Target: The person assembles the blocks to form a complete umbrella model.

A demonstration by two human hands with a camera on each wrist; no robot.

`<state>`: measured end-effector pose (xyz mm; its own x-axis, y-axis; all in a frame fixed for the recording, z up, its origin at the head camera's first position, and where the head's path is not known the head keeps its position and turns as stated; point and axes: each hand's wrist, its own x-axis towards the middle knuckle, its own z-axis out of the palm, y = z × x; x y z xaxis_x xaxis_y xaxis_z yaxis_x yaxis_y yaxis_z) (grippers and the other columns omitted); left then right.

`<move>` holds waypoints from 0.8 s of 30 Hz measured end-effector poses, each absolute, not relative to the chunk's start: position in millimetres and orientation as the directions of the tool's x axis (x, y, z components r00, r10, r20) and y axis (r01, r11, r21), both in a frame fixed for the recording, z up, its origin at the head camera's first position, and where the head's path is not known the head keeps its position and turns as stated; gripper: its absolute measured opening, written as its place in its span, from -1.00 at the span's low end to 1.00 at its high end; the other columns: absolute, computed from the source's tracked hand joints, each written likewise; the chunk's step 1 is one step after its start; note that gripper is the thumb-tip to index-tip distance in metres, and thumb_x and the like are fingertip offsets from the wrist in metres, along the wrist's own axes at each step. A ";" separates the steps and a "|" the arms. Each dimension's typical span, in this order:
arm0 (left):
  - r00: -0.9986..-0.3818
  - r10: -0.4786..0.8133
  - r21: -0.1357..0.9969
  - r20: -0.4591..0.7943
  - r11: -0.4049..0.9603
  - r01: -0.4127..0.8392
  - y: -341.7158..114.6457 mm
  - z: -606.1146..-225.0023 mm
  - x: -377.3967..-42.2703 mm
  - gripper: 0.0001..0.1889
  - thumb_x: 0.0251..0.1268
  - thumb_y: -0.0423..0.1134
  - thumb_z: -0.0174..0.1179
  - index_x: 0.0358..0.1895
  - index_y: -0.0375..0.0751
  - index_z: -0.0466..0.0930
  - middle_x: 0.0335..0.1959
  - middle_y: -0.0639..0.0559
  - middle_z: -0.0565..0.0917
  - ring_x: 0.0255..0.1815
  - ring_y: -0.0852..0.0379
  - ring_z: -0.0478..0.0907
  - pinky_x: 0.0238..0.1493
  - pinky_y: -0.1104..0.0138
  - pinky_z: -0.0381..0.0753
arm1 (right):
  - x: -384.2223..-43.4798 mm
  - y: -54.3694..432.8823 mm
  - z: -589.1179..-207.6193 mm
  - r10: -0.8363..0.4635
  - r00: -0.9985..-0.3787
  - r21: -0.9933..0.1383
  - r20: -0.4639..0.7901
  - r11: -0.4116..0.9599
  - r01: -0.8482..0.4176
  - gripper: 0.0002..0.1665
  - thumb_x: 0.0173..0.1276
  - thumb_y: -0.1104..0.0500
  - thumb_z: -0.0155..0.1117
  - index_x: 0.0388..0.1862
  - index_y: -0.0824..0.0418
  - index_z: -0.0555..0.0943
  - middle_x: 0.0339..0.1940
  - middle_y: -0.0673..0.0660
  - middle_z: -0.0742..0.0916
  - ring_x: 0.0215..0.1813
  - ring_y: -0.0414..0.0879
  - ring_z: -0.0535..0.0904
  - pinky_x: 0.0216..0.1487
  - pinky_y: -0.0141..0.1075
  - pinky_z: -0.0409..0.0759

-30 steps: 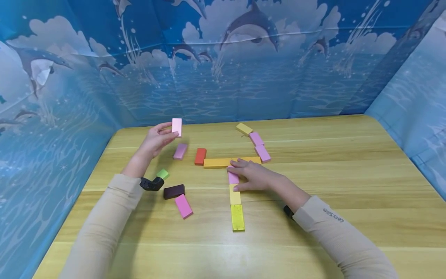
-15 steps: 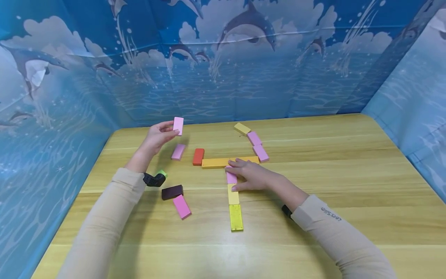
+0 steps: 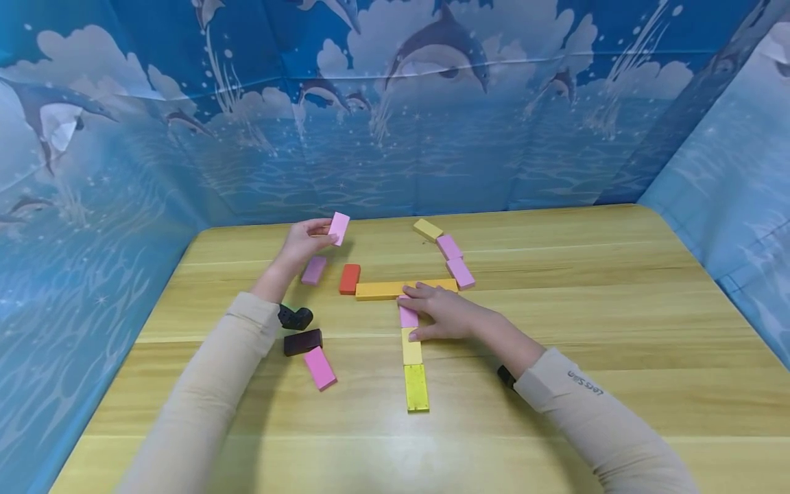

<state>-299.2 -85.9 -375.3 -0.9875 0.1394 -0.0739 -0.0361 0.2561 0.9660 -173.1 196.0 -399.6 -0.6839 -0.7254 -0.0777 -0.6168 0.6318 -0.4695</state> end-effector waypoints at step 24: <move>-0.985 0.161 0.927 -0.059 0.374 0.006 -41.6 -403.2 -293.9 -0.61 0.17 -0.50 0.20 0.11 -0.40 0.52 -0.03 -0.25 0.59 -0.04 -0.03 0.51 -0.13 0.34 0.55 | -174.2 195.9 -400.5 -0.723 -0.686 -0.477 -0.082 0.633 -0.610 -0.21 0.26 -0.08 0.26 0.37 0.27 0.30 0.41 0.30 0.28 0.43 0.29 0.03 0.30 0.18 0.08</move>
<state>-293.9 -41.6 -403.2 -0.9852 0.1609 -0.0585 0.0060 0.3744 0.9273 -174.2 195.9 -400.5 -0.6862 -0.7228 -0.0817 -0.6100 0.6330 -0.4766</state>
